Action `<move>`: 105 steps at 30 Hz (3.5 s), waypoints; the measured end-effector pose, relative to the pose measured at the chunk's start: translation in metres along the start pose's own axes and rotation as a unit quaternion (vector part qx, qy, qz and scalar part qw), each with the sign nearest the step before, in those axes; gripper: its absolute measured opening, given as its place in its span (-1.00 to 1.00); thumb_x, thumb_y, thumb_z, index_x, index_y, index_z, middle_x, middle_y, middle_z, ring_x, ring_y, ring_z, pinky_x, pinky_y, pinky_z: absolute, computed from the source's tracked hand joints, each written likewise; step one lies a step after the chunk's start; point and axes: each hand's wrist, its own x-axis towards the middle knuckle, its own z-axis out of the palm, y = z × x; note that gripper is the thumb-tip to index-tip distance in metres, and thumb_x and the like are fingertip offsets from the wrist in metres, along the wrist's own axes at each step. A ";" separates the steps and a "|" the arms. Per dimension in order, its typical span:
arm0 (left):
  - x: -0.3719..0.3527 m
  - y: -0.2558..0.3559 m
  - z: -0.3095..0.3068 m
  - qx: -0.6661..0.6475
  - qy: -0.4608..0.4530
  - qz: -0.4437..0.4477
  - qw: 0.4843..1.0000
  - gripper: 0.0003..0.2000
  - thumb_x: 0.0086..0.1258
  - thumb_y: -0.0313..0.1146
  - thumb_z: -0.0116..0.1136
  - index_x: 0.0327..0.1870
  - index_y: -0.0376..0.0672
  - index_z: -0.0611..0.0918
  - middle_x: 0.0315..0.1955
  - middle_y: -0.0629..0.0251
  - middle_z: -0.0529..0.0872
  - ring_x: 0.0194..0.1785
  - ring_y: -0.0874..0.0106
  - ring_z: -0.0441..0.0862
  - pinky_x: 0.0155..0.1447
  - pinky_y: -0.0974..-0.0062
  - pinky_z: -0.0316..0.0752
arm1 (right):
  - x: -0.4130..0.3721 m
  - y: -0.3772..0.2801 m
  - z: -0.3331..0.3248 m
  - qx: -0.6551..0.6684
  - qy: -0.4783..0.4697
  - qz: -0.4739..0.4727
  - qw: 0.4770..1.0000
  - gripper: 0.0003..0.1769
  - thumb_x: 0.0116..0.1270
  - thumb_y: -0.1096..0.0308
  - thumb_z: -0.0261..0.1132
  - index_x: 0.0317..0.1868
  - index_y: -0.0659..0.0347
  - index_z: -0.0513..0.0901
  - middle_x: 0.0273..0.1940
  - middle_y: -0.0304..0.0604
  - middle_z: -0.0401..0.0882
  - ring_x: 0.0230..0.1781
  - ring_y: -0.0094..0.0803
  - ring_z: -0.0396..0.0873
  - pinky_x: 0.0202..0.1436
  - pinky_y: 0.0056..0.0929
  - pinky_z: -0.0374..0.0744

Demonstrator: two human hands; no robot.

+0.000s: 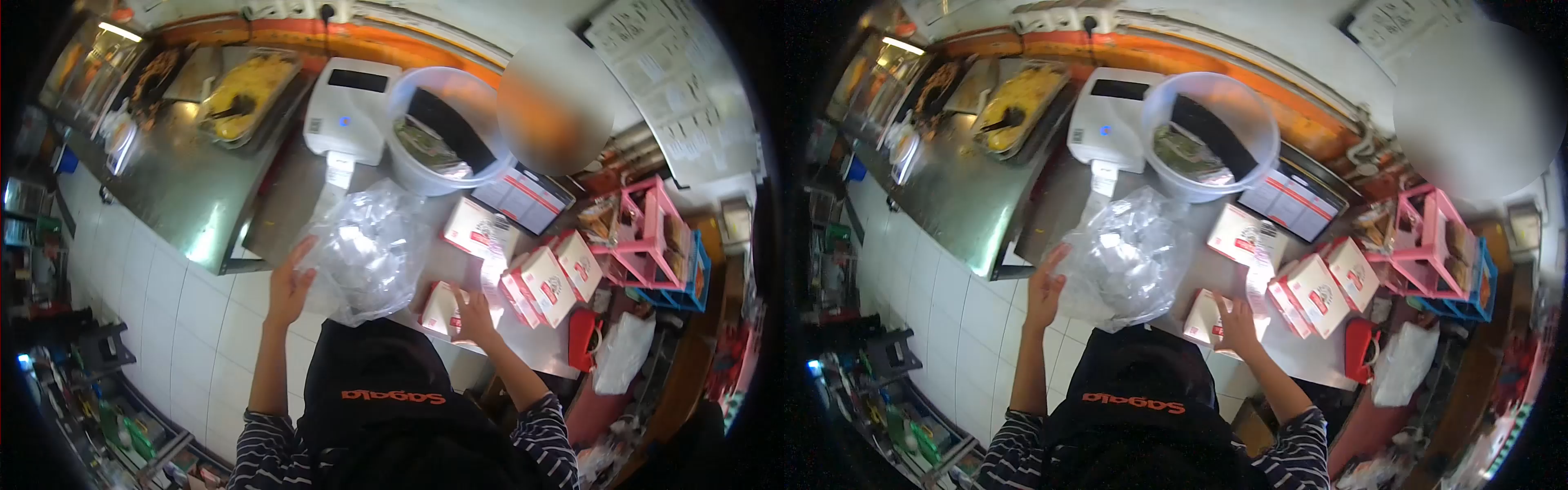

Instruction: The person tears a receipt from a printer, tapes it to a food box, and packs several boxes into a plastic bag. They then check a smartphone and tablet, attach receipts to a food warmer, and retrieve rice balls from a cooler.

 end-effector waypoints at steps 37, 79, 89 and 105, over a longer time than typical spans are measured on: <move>0.029 0.116 0.073 -0.141 -0.337 -0.073 0.928 -0.49 0.30 -0.48 -0.17 0.31 -0.27 0.15 0.04 -0.18 0.42 -0.25 0.01 0.57 -0.17 0.16 0.48 | 0.101 -0.168 -0.168 0.115 -0.151 -0.448 0.874 -0.28 -0.14 0.26 0.38 0.11 0.18 0.36 0.06 -0.01 0.35 0.10 -0.06 0.30 0.17 -0.19 0.31; 0.041 -0.097 0.159 0.340 0.003 -0.066 0.938 -0.31 -0.14 -0.08 0.32 0.11 -0.12 0.39 0.00 0.11 0.51 0.18 0.20 0.36 0.25 -0.14 -0.05 | 0.096 -0.052 0.083 -0.106 -0.008 -0.008 0.994 -0.74 0.28 0.32 -0.05 -0.07 0.18 0.42 -0.10 -0.07 0.41 -0.06 -0.17 0.43 -0.10 0.01 0.39; 0.061 -0.096 0.156 0.445 -0.079 -0.043 0.891 -0.36 -0.06 0.08 0.23 0.10 0.01 0.50 0.18 0.24 0.37 0.32 0.22 0.16 0.30 -0.20 -0.22 | 0.119 -0.095 0.041 -0.154 0.091 -0.162 0.970 -0.53 0.14 0.40 0.07 0.12 0.15 0.40 0.23 -0.09 0.24 0.23 -0.14 0.24 0.22 0.03 0.26; 0.082 -0.091 0.186 0.409 -0.132 -0.046 0.902 -0.25 -0.09 -0.03 0.27 0.17 -0.23 0.41 -0.08 0.02 0.57 0.20 0.14 0.35 0.23 -0.15 -0.13 | 0.118 -0.071 0.069 -0.183 -0.129 -0.178 0.958 -0.31 -0.01 0.31 0.20 0.24 0.01 0.33 0.39 -0.17 -0.02 0.38 -0.13 0.03 0.24 0.35 0.03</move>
